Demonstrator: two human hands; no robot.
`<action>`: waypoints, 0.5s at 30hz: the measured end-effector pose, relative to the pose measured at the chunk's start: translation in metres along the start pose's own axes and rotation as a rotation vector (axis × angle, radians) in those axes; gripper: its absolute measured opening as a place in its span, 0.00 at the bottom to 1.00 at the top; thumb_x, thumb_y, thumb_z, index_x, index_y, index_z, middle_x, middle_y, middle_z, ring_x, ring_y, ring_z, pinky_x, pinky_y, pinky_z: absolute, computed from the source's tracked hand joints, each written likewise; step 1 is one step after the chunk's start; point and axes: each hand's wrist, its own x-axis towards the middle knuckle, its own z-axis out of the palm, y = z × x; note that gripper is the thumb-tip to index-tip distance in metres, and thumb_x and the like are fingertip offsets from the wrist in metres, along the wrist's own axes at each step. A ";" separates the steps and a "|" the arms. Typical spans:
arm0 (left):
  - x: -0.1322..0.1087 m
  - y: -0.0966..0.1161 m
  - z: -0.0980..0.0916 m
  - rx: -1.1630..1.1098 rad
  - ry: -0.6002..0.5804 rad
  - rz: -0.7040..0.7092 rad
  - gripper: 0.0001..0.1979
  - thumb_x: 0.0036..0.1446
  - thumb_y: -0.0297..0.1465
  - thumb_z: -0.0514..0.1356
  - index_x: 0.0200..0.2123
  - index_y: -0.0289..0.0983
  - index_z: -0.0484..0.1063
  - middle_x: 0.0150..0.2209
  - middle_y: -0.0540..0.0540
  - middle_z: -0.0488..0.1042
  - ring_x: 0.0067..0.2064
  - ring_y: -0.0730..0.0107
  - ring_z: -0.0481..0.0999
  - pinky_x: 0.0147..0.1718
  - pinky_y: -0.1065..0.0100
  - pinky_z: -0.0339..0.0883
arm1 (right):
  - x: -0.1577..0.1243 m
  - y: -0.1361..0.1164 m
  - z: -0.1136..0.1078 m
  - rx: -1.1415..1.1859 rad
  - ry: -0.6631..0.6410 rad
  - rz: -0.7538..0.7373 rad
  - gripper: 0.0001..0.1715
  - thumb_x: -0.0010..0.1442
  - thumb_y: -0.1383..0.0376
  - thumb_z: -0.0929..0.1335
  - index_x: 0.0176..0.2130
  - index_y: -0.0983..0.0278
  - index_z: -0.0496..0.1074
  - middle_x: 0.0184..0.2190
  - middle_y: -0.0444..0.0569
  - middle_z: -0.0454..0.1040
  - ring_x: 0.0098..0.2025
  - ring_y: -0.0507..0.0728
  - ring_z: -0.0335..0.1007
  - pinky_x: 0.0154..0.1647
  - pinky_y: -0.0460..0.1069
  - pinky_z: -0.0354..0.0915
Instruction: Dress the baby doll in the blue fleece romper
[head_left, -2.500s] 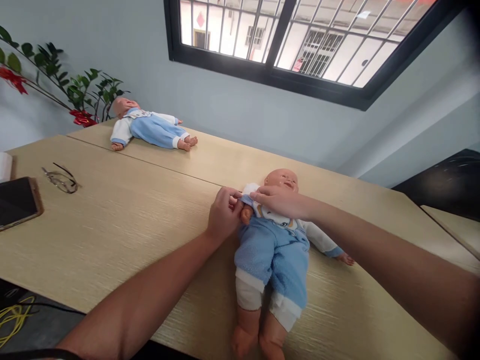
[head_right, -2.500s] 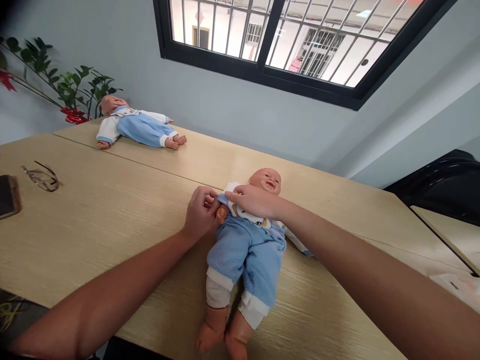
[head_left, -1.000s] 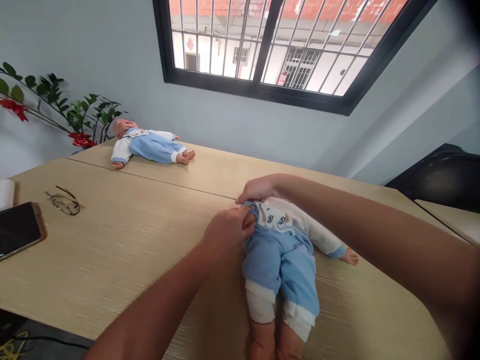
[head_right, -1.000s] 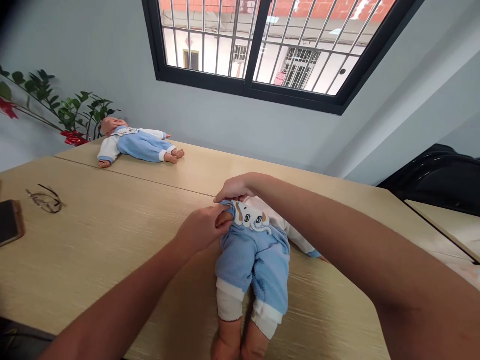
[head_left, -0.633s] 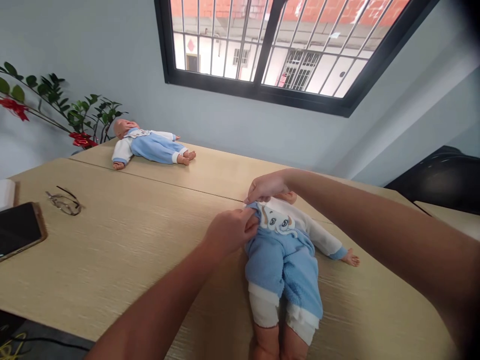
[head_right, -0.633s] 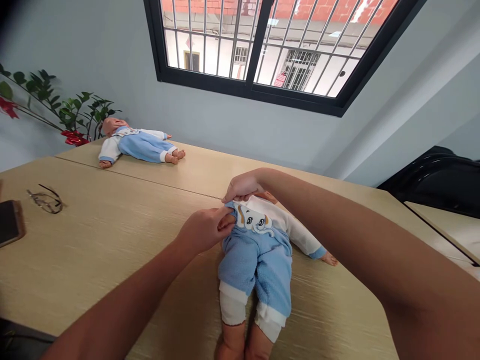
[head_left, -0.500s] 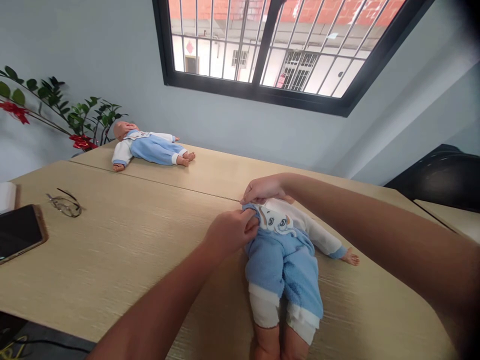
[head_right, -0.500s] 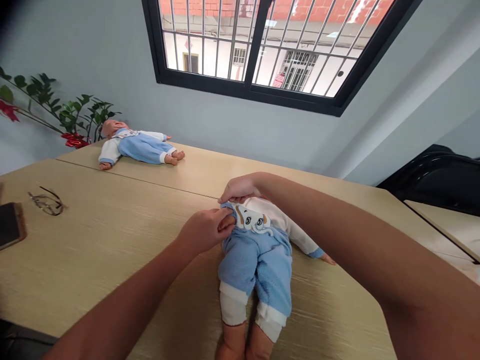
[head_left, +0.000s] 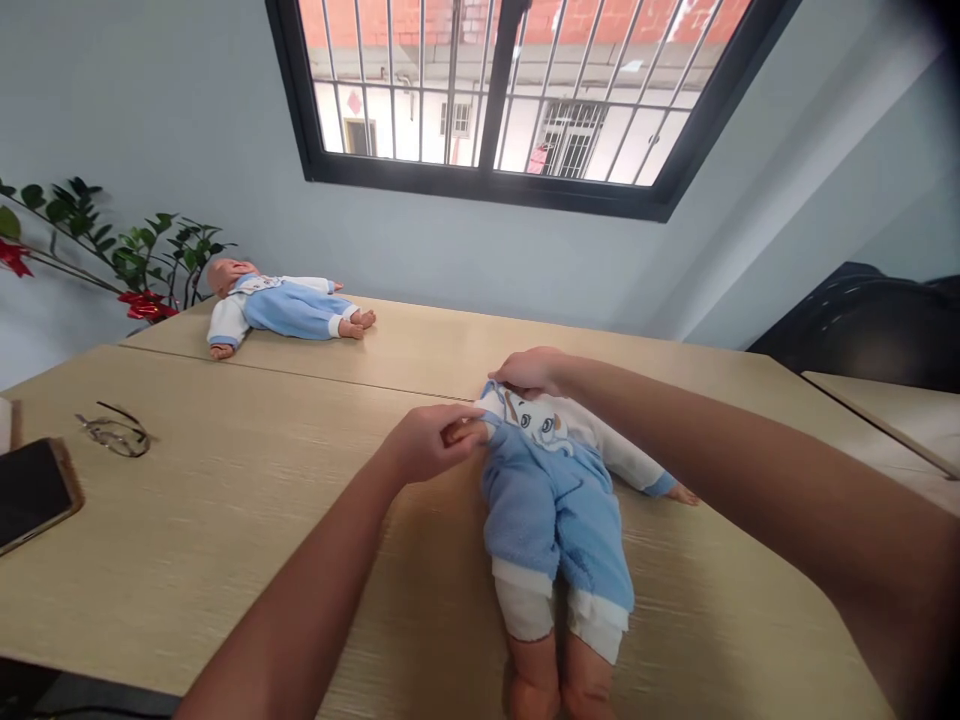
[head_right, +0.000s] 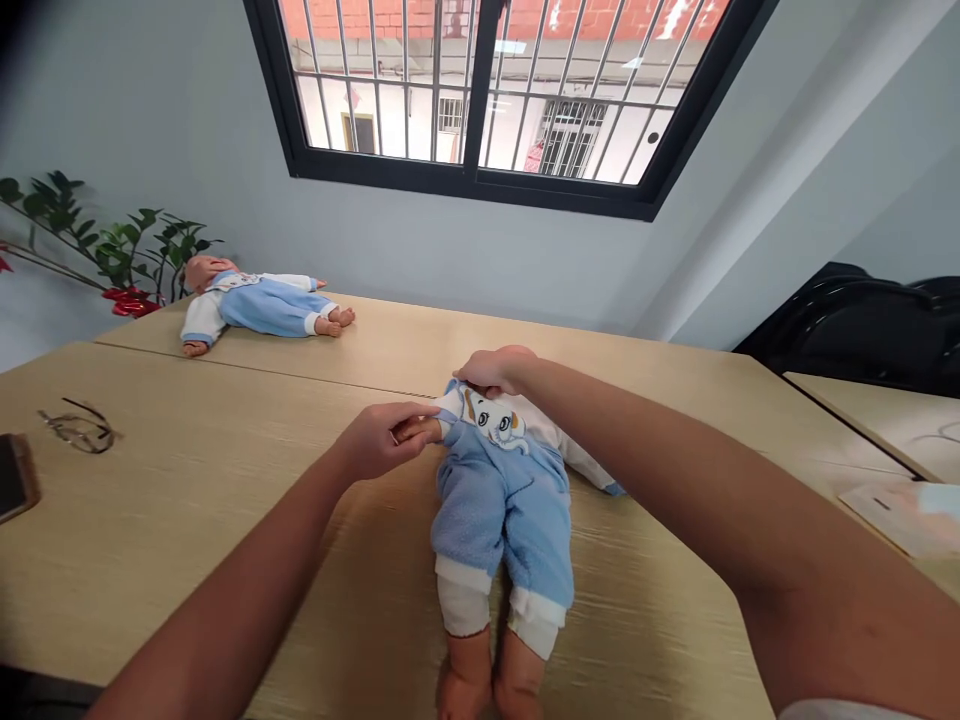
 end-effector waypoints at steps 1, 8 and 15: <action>0.000 -0.002 -0.002 -0.049 -0.010 -0.042 0.19 0.59 0.33 0.62 0.53 0.40 0.78 0.31 0.50 0.77 0.31 0.71 0.73 0.35 0.71 0.69 | 0.000 0.005 -0.002 0.035 -0.011 -0.017 0.26 0.63 0.45 0.70 0.26 0.61 0.65 0.20 0.43 0.63 0.23 0.52 0.57 0.27 0.50 0.58; -0.002 -0.004 0.000 -0.270 -0.100 -0.128 0.21 0.61 0.35 0.61 0.56 0.38 0.75 0.26 0.54 0.66 0.27 0.74 0.66 0.30 0.72 0.66 | -0.012 0.009 -0.008 0.144 -0.132 -0.079 0.21 0.61 0.47 0.72 0.33 0.63 0.74 0.26 0.47 0.71 0.26 0.54 0.64 0.30 0.50 0.64; -0.001 -0.003 -0.005 -0.213 -0.216 -0.176 0.21 0.67 0.40 0.56 0.60 0.42 0.71 0.32 0.51 0.72 0.30 0.71 0.74 0.34 0.69 0.70 | -0.016 -0.010 0.001 -0.205 -0.039 -0.051 0.24 0.59 0.44 0.71 0.36 0.62 0.81 0.28 0.51 0.77 0.30 0.59 0.73 0.35 0.53 0.67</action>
